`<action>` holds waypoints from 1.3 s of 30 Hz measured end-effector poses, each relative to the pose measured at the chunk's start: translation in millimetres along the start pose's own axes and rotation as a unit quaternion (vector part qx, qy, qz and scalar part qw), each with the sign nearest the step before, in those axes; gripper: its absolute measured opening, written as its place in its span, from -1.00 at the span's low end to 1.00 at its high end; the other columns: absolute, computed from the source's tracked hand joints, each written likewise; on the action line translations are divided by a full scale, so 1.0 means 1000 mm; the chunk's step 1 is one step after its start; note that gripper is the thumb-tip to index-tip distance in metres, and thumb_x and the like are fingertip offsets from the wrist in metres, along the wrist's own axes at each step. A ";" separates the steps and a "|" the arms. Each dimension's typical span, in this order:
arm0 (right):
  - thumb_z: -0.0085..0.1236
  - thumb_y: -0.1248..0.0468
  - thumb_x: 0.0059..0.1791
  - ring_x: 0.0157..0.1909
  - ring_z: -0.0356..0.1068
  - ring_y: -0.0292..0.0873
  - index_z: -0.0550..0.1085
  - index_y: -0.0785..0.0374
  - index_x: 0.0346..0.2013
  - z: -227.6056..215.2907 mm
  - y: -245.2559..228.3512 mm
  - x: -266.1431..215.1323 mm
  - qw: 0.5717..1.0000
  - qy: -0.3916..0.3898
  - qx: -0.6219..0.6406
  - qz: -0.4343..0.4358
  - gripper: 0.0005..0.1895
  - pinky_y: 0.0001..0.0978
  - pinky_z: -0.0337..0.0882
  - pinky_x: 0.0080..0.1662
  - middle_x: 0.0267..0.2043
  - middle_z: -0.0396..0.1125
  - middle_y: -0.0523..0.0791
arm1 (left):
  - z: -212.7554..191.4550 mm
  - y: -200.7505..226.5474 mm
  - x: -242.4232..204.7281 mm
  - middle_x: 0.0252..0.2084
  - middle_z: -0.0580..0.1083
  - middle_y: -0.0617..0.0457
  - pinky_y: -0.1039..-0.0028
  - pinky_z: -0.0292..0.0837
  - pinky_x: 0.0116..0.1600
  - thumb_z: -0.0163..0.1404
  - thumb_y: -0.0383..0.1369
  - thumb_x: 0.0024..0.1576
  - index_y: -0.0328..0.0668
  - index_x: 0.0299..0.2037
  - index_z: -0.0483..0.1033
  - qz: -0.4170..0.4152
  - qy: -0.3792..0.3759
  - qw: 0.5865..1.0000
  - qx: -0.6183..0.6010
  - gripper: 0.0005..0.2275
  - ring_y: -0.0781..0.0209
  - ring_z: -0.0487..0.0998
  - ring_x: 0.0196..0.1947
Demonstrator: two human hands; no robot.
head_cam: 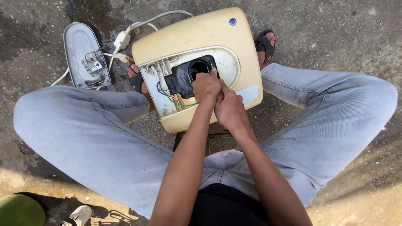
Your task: The person is using a screwdriver to scrape and clean the interior of a disassembled water heater tank.
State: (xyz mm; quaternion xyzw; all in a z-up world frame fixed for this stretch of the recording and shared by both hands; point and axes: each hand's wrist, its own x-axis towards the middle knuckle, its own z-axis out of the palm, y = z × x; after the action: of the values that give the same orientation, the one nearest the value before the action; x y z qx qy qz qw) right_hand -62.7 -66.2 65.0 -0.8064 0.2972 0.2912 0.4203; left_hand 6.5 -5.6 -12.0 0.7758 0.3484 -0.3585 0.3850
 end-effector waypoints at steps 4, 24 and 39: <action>-0.35 0.26 0.10 -0.13 0.54 0.20 0.11 0.27 0.48 0.000 -0.010 -0.013 1.000 -0.013 -0.010 0.001 -0.39 0.10 0.46 -0.18 -0.06 0.45 0.31 | -0.010 0.002 -0.018 0.06 0.56 -0.19 0.02 0.40 0.27 -0.11 -0.02 0.22 -0.09 -0.02 0.65 -0.003 -0.023 1.000 0.017 -0.60 -0.20 0.52 0.18; -0.33 0.21 0.09 -0.16 0.55 0.17 0.16 0.20 0.47 -0.005 -0.007 -0.023 0.999 -0.021 -0.045 0.017 -0.39 0.09 0.48 -0.19 -0.13 0.48 0.22 | 0.008 -0.012 -0.011 -0.09 0.59 -0.26 -0.06 0.51 0.12 -0.09 -0.10 0.26 -0.30 -0.02 0.61 0.017 -0.002 1.000 -0.009 -0.60 -0.26 0.59 0.04; -0.40 0.21 0.10 -0.35 0.53 0.11 0.09 0.36 0.47 0.002 0.007 -0.007 1.000 -0.022 -0.001 -0.005 -0.37 0.06 0.44 -0.35 -0.26 0.47 0.25 | 0.010 -0.006 0.002 -0.13 0.59 -0.24 -0.07 0.56 0.05 -0.09 -0.10 0.26 -0.28 -0.07 0.61 0.060 0.028 0.996 0.055 -0.62 -0.21 0.63 -0.03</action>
State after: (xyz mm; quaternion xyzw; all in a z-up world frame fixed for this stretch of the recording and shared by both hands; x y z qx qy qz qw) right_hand -72.4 -66.2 65.4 -0.8017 0.2835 0.3071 0.4273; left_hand -0.3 -11.3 -20.2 0.8253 0.2914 -0.3315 0.3524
